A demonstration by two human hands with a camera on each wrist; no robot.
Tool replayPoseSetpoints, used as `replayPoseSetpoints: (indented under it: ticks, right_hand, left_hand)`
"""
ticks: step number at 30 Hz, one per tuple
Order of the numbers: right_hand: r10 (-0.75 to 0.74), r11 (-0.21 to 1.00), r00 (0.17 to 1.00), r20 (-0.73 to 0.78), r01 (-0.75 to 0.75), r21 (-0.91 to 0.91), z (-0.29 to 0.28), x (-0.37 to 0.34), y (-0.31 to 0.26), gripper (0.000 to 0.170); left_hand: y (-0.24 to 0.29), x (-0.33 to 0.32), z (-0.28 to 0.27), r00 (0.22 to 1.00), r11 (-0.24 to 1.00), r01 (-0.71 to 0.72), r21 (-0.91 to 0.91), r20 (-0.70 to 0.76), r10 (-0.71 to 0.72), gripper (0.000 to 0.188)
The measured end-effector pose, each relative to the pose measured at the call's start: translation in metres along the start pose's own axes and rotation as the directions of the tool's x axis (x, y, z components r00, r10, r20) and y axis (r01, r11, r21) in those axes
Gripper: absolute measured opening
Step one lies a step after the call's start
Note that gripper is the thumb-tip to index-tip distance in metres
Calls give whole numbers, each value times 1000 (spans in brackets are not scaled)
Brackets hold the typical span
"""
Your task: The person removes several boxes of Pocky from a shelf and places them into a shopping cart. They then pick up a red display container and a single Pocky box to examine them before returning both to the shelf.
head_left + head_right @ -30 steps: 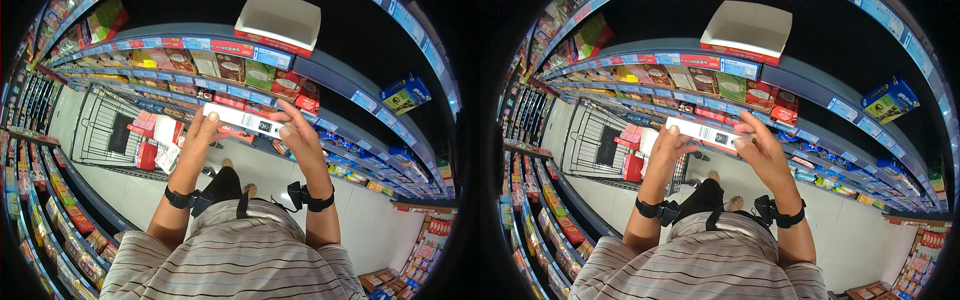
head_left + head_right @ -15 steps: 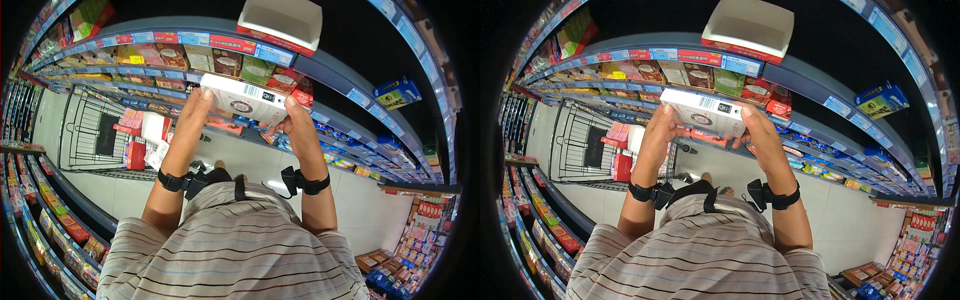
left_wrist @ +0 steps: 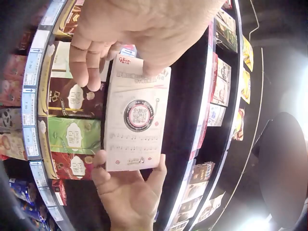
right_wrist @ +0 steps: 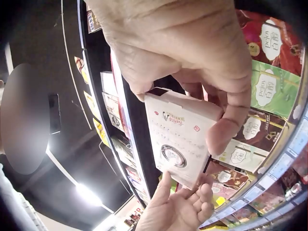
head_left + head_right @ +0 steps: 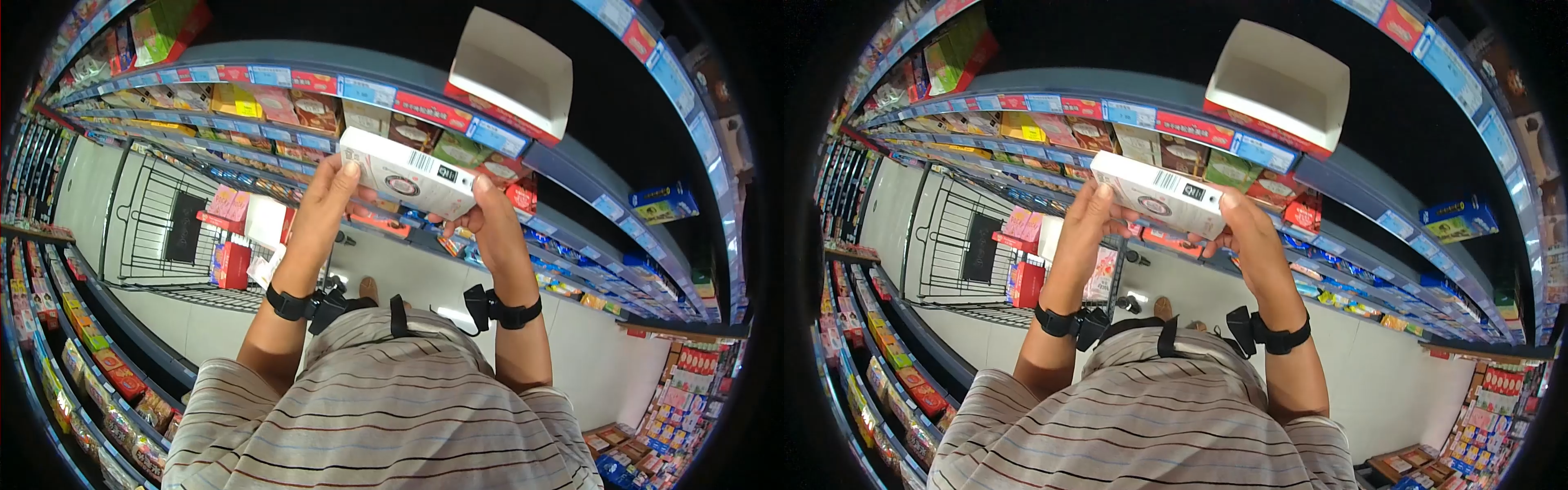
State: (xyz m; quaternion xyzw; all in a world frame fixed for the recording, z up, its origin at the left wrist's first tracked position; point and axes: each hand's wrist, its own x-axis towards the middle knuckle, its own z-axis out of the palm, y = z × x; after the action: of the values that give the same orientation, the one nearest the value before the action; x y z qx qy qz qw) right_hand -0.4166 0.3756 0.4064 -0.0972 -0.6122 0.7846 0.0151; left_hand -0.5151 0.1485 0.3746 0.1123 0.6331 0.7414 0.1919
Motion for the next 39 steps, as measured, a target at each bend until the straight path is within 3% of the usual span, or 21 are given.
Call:
replayPoseSetpoints:
  ticks: [2, 6, 7, 8, 10, 11, 15, 18, 21, 24, 26, 28, 30, 31, 33, 35, 37, 39]
  right_hand:
    - [-60, 991, 998, -4, 60, -117, 6, 2, 1, 51]
    - [-101, 982, 994, 38, 105, -155, 21, 6, 5, 44]
    - [-151, 973, 986, 73, 162, -163, 23, 10, 11, 53]
    - [-248, 899, 959, 137, 280, -338, 27, 13, 13, 57]
    - [-382, 618, 869, 315, 494, -612, 35, 18, 15, 65]
    - [-358, 595, 868, 344, 496, -633, 40, 21, 18, 72]
    - [-233, 674, 915, 330, 396, -623, 59, 21, 30, 71]
    - [-222, 637, 894, 388, 434, -636, 64, 30, 43, 76]
    - [-84, 632, 910, 407, 364, -684, 68, 38, 52, 81]
    - [-1, 571, 881, 474, 389, -723, 70, 46, 70, 83]
    - [75, 661, 898, 433, 280, -696, 68, 49, 86, 81]
    - [146, 747, 908, 392, 159, -646, 56, 57, 115, 78]
    - [287, 801, 890, 355, -20, -598, 60, 63, 118, 74]
    - [356, 811, 874, 330, -114, -573, 60, 66, 119, 73]
    - [399, 819, 853, 338, -165, -550, 54, 77, 133, 69]
    - [419, 837, 845, 332, -219, -501, 51, 85, 147, 66]
    - [483, 830, 819, 310, -314, -461, 55, 94, 154, 65]
    - [510, 823, 804, 307, -352, -445, 64, 97, 155, 66]
  left_hand:
    - [-3, 1, -6, 999, 999, 27, -21, -21, -28, 50]
    - [-6, -3, -27, 990, 980, 61, -188, 139, -34, 59]
    - [-7, -4, -30, 992, 967, 49, -249, 126, -18, 62]
    - [-7, -5, -33, 994, 950, 38, -309, 109, -4, 64]
    - [-9, -6, -42, 996, 924, 38, -380, 93, -3, 67]
    - [-12, -5, -47, 995, 918, 52, -392, 97, -15, 67]
    - [-20, -3, -64, 993, 913, 119, -389, 43, -111, 62]
    - [-27, -5, -74, 989, 900, 140, -413, 5, -151, 55]
    - [-37, -9, -81, 984, 888, 140, -437, -40, -174, 51]
    - [-62, -16, -89, 969, 888, 184, -422, -71, -235, 49]
    - [-65, -32, -90, 944, 892, 182, -415, -180, -277, 51]
    - [-75, -34, -89, 937, 910, 261, -321, -140, -319, 58]
    - [-86, -44, -101, 910, 929, 286, -233, -238, -340, 60]
    - [-95, -47, -113, 892, 935, 280, -217, -300, -337, 59]
    - [-127, -52, -156, 853, 934, 263, -242, -394, -343, 56]
    - [-135, -62, -193, 749, 960, 203, -195, -601, -280, 52]
    - [-143, -69, -230, 631, 959, 202, -201, -722, -284, 48]
    - [-160, -76, -265, 567, 958, 214, -192, -774, -282, 50]
